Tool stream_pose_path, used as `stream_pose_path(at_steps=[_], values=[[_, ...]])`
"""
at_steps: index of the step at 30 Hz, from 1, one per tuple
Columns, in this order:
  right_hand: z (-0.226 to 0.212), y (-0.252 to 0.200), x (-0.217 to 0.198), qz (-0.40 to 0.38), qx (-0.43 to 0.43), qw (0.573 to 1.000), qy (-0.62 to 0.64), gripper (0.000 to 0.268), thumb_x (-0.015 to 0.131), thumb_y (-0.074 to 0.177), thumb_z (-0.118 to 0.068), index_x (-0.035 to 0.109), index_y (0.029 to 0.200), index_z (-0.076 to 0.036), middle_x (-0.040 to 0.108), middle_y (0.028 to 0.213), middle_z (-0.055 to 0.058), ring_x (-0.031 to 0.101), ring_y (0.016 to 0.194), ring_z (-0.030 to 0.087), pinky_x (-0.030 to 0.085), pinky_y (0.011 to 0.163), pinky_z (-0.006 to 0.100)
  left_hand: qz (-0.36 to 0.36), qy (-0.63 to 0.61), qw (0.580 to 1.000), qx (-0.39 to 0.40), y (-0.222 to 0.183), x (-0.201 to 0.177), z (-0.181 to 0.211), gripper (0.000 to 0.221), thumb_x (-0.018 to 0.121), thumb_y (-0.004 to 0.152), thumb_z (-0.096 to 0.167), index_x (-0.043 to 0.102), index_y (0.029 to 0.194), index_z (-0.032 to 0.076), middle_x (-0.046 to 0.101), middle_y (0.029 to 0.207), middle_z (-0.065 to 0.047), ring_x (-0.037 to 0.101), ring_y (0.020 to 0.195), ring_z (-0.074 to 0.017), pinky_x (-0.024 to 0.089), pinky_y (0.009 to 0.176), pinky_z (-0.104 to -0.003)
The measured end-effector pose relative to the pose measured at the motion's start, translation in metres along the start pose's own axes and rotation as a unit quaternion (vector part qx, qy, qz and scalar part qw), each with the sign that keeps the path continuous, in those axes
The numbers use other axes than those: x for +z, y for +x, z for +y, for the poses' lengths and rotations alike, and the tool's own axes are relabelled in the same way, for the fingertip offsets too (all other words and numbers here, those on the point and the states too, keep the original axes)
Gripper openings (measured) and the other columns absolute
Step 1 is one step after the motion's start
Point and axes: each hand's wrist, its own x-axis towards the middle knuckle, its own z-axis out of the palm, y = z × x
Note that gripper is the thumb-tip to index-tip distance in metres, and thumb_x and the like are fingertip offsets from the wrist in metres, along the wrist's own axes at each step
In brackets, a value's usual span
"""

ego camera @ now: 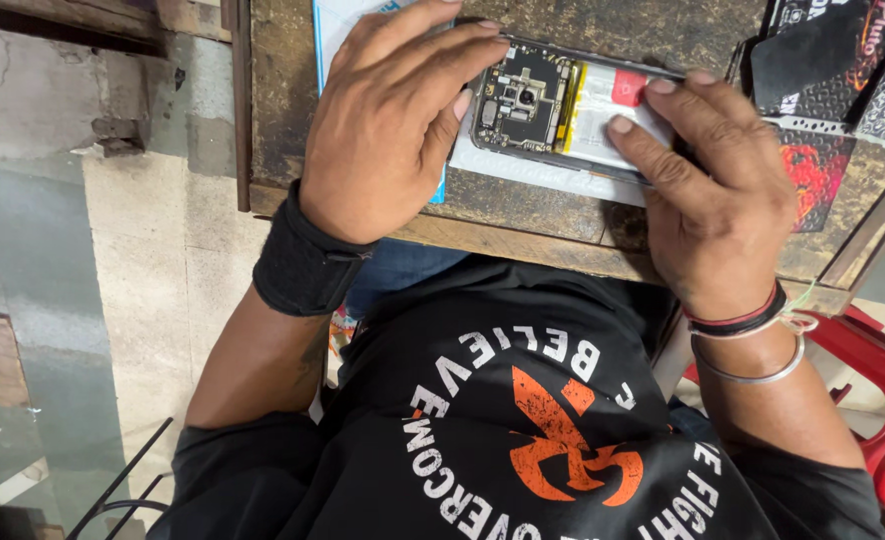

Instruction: The person disassembles a mobile phone by removing the internal components from the chassis, including the battery.

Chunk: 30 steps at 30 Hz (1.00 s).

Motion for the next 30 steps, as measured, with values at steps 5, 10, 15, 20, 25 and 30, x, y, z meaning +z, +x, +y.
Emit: stream_pose_path(at_steps=[5, 10, 15, 20, 25, 30], values=[[-0.006, -0.003, -0.001, -0.039, -0.009, 0.999, 0.027, 0.048, 0.085, 0.081, -0.006, 0.075, 0.127, -0.014, 0.064, 0.137, 0.013, 0.056, 0.133, 0.038, 0.051, 0.111, 0.045, 0.004, -0.013, 1.000, -0.004, -0.001, 0.001, -0.001, 0.033, 0.061, 0.114, 0.024, 0.061, 0.142, 0.007, 0.064, 0.148, -0.007, 0.047, 0.148, -0.0273, 0.036, 0.124, -0.048], [-0.008, -0.001, -0.004, -0.063, -0.015, 0.998, 0.012, 0.040, 0.085, 0.086, -0.010, 0.076, 0.125, -0.017, 0.065, 0.138, 0.011, 0.056, 0.134, 0.036, 0.048, 0.113, 0.048, -0.016, -0.002, 1.000, -0.001, 0.001, 0.003, 0.000, 0.064, 0.079, 0.103, 0.045, 0.058, 0.149, 0.006, 0.059, 0.150, -0.009, 0.042, 0.149, -0.0286, 0.032, 0.123, -0.051], [-0.004, 0.008, -0.010, -0.080, -0.026, 0.996, 0.003, 0.035, 0.085, 0.082, -0.014, 0.079, 0.117, -0.017, 0.069, 0.130, 0.008, 0.060, 0.126, 0.033, 0.042, 0.114, 0.055, -0.041, -0.007, 0.999, -0.019, 0.002, 0.001, 0.005, 0.088, 0.093, 0.081, 0.045, 0.054, 0.152, 0.011, 0.052, 0.157, -0.005, 0.036, 0.150, -0.0269, 0.026, 0.123, -0.055], [-0.001, 0.018, -0.011, -0.056, -0.038, 0.996, 0.066, 0.021, 0.081, 0.100, -0.010, 0.076, 0.120, -0.013, 0.072, 0.123, 0.003, 0.066, 0.119, 0.025, 0.049, 0.111, 0.041, -0.048, -0.010, 0.999, -0.025, 0.001, 0.000, 0.006, 0.084, 0.093, 0.083, 0.044, 0.056, 0.152, 0.013, 0.051, 0.159, -0.002, 0.035, 0.152, -0.0256, 0.023, 0.125, -0.055], [-0.007, 0.041, -0.005, -0.041, -0.077, 0.995, 0.055, 0.015, 0.083, 0.092, -0.010, 0.076, 0.105, -0.007, 0.072, 0.104, 0.006, 0.067, 0.093, 0.027, 0.052, 0.086, 0.040, -0.043, -0.016, 0.999, -0.016, 0.001, -0.002, 0.004, 0.078, 0.092, 0.087, 0.044, 0.059, 0.150, 0.014, 0.052, 0.159, -0.002, 0.035, 0.153, -0.0260, 0.024, 0.125, -0.054], [-0.016, 0.055, 0.002, -0.033, -0.092, 0.994, 0.039, 0.011, 0.081, 0.093, -0.010, 0.075, 0.102, -0.007, 0.070, 0.098, 0.005, 0.066, 0.090, 0.027, 0.053, 0.082, 0.038, -0.039, -0.021, 0.999, -0.010, 0.001, -0.002, 0.002, 0.074, 0.091, 0.089, 0.043, 0.061, 0.149, 0.013, 0.052, 0.159, -0.003, 0.036, 0.152, -0.0267, 0.024, 0.125, -0.054]])
